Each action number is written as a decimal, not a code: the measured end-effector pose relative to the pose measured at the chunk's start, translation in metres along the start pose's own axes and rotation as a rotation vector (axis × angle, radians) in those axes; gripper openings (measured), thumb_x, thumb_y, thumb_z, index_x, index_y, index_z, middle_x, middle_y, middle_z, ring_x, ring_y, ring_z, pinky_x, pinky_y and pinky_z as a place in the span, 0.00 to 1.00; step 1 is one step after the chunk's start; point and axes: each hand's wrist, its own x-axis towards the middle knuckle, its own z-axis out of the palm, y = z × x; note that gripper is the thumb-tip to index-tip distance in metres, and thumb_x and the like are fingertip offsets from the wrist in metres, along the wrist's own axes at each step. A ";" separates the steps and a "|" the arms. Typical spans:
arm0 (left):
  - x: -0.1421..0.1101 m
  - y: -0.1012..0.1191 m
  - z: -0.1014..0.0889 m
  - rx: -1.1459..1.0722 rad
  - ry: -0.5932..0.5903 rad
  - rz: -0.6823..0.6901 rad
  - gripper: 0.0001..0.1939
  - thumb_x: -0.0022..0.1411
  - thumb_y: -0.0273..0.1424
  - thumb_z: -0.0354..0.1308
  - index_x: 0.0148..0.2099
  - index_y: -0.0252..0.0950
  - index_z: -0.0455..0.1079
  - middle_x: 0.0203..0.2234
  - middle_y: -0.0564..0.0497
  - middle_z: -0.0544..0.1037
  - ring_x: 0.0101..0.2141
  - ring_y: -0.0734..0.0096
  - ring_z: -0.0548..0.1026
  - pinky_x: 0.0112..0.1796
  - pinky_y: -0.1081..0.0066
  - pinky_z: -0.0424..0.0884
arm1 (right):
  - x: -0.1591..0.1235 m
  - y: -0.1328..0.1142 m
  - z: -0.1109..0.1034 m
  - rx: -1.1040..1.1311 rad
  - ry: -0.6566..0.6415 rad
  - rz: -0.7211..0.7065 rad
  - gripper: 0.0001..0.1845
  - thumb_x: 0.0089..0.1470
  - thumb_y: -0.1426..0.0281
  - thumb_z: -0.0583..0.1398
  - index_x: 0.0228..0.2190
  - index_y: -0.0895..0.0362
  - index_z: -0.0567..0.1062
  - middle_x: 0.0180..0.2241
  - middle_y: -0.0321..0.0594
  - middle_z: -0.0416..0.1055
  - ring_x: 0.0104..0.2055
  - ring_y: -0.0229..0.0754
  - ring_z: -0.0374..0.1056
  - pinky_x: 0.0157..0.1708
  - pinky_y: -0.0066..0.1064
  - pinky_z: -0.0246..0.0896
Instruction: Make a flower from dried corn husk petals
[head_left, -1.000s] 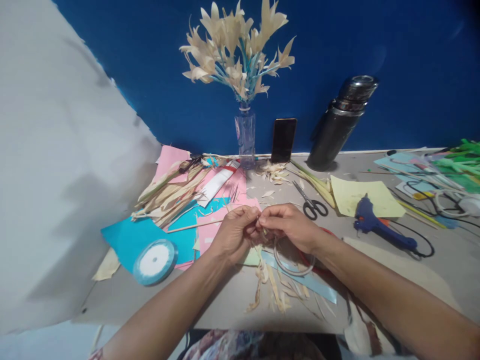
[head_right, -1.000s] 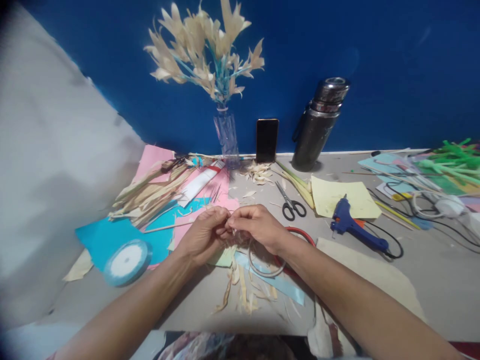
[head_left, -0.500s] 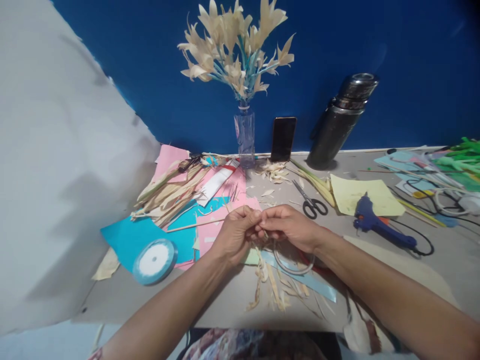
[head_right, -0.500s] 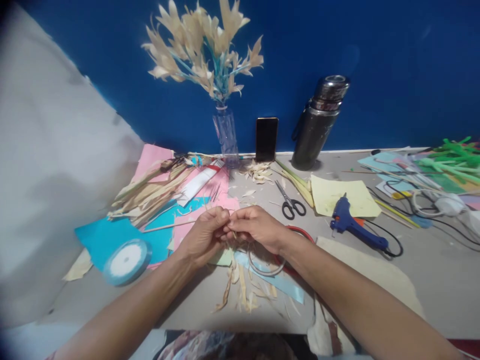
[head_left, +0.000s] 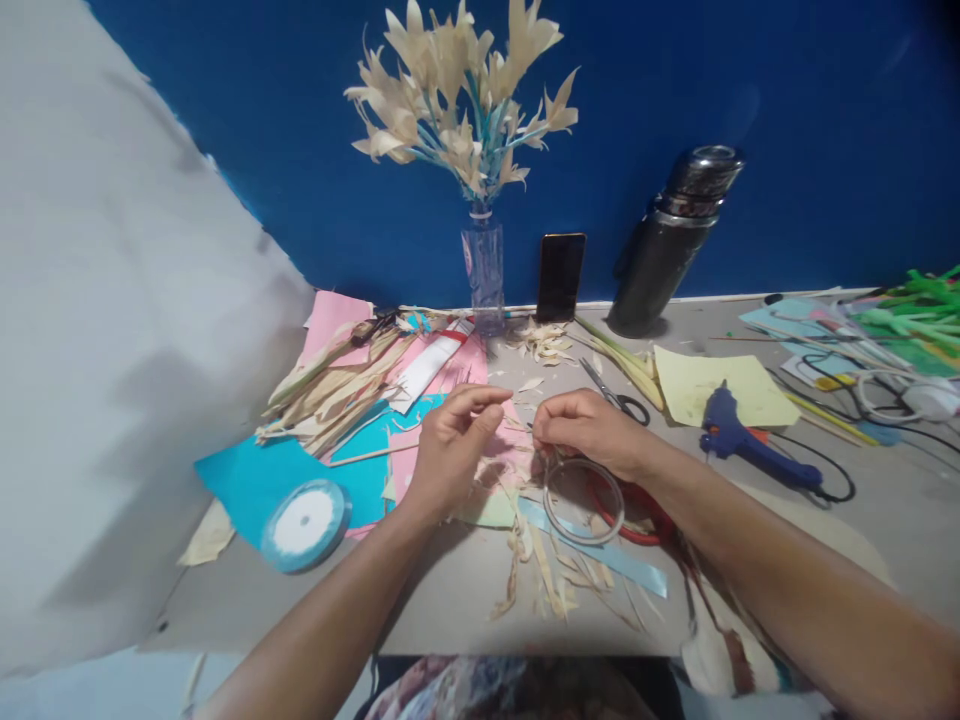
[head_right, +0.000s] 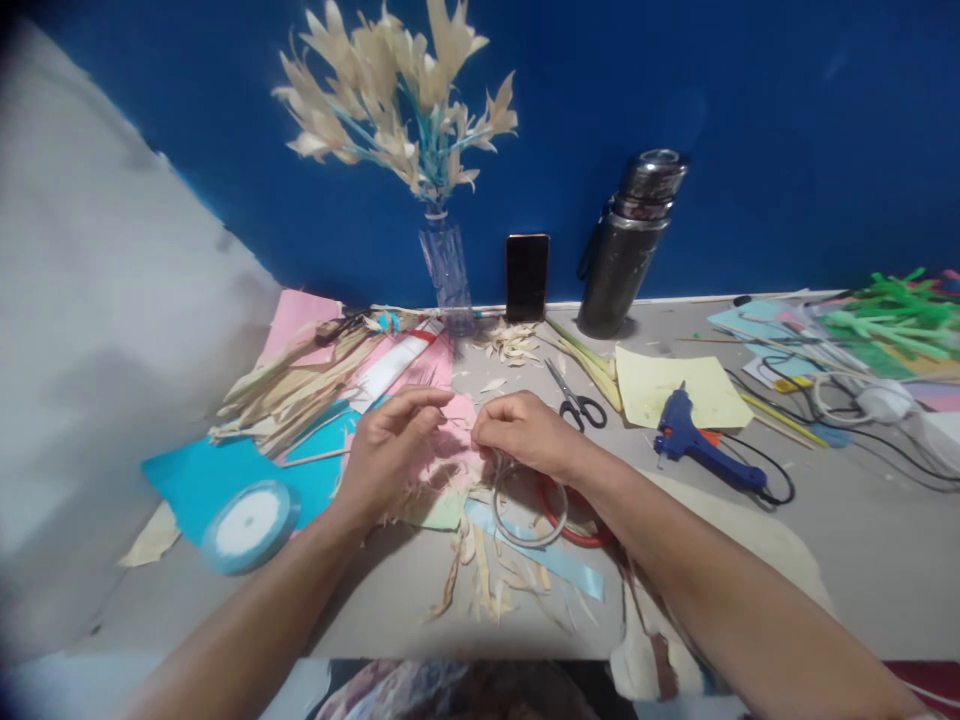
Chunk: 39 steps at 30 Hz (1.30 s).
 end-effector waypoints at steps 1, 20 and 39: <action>-0.001 0.001 0.000 0.120 -0.003 0.118 0.07 0.55 0.33 0.67 0.38 0.40 0.81 0.33 0.46 0.77 0.37 0.64 0.73 0.41 0.67 0.69 | 0.000 0.000 -0.001 -0.028 0.004 -0.004 0.08 0.47 0.71 0.60 0.19 0.58 0.75 0.18 0.34 0.70 0.19 0.32 0.58 0.20 0.26 0.48; -0.003 -0.006 0.006 -0.383 -0.099 -0.439 0.10 0.47 0.29 0.70 0.27 0.31 0.71 0.20 0.51 0.74 0.20 0.76 0.71 0.24 0.74 0.69 | 0.004 0.009 0.009 0.223 0.104 -0.114 0.14 0.46 0.64 0.69 0.36 0.58 0.79 0.31 0.37 0.76 0.28 0.36 0.68 0.27 0.27 0.61; -0.012 -0.004 0.019 -0.183 -0.017 -0.235 0.11 0.46 0.32 0.73 0.31 0.34 0.75 0.23 0.51 0.77 0.23 0.73 0.73 0.26 0.72 0.71 | -0.006 -0.004 0.013 -0.195 0.300 -0.433 0.08 0.54 0.65 0.63 0.26 0.55 0.77 0.29 0.39 0.72 0.34 0.42 0.67 0.35 0.33 0.60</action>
